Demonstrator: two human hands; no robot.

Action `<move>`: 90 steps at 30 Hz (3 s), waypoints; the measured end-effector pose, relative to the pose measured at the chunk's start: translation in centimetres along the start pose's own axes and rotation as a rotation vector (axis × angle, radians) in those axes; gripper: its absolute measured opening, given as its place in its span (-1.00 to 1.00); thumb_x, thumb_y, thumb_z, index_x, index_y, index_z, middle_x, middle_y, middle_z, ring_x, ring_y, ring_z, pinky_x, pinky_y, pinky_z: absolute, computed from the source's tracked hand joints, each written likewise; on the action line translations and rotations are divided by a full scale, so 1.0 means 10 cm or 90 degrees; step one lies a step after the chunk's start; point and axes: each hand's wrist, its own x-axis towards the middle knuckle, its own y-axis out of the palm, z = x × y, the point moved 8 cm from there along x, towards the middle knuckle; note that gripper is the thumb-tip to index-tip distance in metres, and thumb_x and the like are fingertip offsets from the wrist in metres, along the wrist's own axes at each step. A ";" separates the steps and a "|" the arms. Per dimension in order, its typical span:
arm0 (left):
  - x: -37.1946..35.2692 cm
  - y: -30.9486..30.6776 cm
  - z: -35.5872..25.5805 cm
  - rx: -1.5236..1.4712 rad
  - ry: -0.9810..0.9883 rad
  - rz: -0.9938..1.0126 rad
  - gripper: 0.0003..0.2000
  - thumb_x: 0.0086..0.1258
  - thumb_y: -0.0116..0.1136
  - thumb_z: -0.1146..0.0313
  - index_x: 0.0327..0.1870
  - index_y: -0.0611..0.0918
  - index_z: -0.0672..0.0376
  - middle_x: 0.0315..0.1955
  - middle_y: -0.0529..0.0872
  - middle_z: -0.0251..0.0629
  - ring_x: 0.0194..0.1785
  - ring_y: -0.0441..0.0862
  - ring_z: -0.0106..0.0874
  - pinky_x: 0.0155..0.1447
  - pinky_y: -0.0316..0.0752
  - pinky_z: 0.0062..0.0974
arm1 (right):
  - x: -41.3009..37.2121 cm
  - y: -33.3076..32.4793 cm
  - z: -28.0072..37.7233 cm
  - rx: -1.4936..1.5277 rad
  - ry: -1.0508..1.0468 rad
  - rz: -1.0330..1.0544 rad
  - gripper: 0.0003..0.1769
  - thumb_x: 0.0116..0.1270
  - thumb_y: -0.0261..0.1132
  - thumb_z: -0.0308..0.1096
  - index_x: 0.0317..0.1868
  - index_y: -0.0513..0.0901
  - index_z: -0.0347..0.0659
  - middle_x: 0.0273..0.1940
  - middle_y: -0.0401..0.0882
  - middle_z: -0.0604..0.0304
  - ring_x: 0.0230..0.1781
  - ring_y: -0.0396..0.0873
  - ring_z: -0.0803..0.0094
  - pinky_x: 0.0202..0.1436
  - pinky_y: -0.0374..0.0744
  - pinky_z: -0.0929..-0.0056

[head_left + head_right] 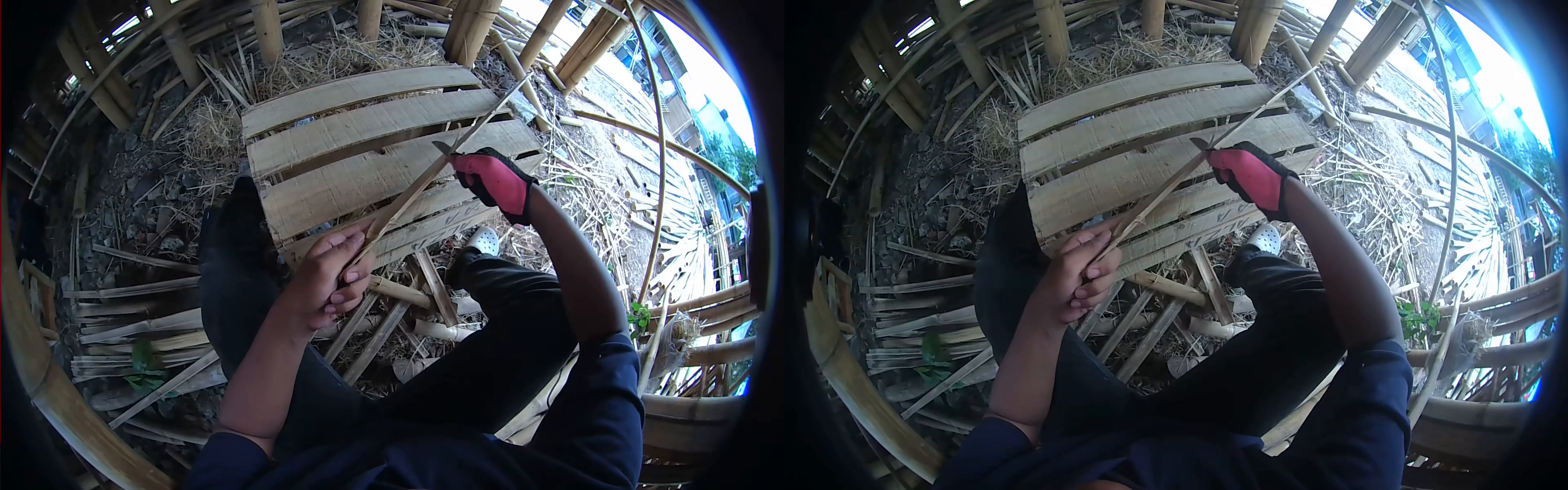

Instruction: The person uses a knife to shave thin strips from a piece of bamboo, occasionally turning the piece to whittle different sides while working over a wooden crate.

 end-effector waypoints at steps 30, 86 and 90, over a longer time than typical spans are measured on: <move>0.26 0.01 0.06 -0.009 0.027 -0.058 -0.68 0.71 -0.23 0.25 0.30 0.44 0.15 -0.68 0.28 -0.55 -0.79 0.09 -0.70 -0.76 0.00 -0.70 | -0.17 0.46 0.30 -0.090 -0.048 0.065 -0.49 0.49 0.10 0.08 -0.42 0.58 -0.20 -0.61 0.32 0.41 -0.63 0.27 0.60 -0.50 0.27 0.48; 0.19 0.01 0.03 0.040 0.053 -0.004 -0.56 0.72 -0.24 0.16 0.52 0.29 0.08 -0.65 0.29 -0.50 -0.78 0.13 -0.69 -0.73 0.06 -0.69 | -0.40 0.89 0.06 0.242 0.007 0.358 -0.50 0.58 0.14 0.10 0.03 0.75 -0.16 -0.48 0.58 0.41 -0.47 0.49 0.68 -0.37 0.47 0.59; 0.19 -0.01 0.03 0.046 0.047 -0.025 -0.56 0.72 -0.23 0.19 0.52 0.29 0.11 -0.65 0.28 -0.51 -0.77 0.12 -0.69 -0.73 0.07 -0.69 | -0.53 0.78 0.12 -0.625 -0.005 0.548 -0.38 0.49 0.15 0.27 -0.14 0.79 -0.15 -0.44 0.66 0.28 -0.37 0.63 0.51 -0.24 0.55 0.45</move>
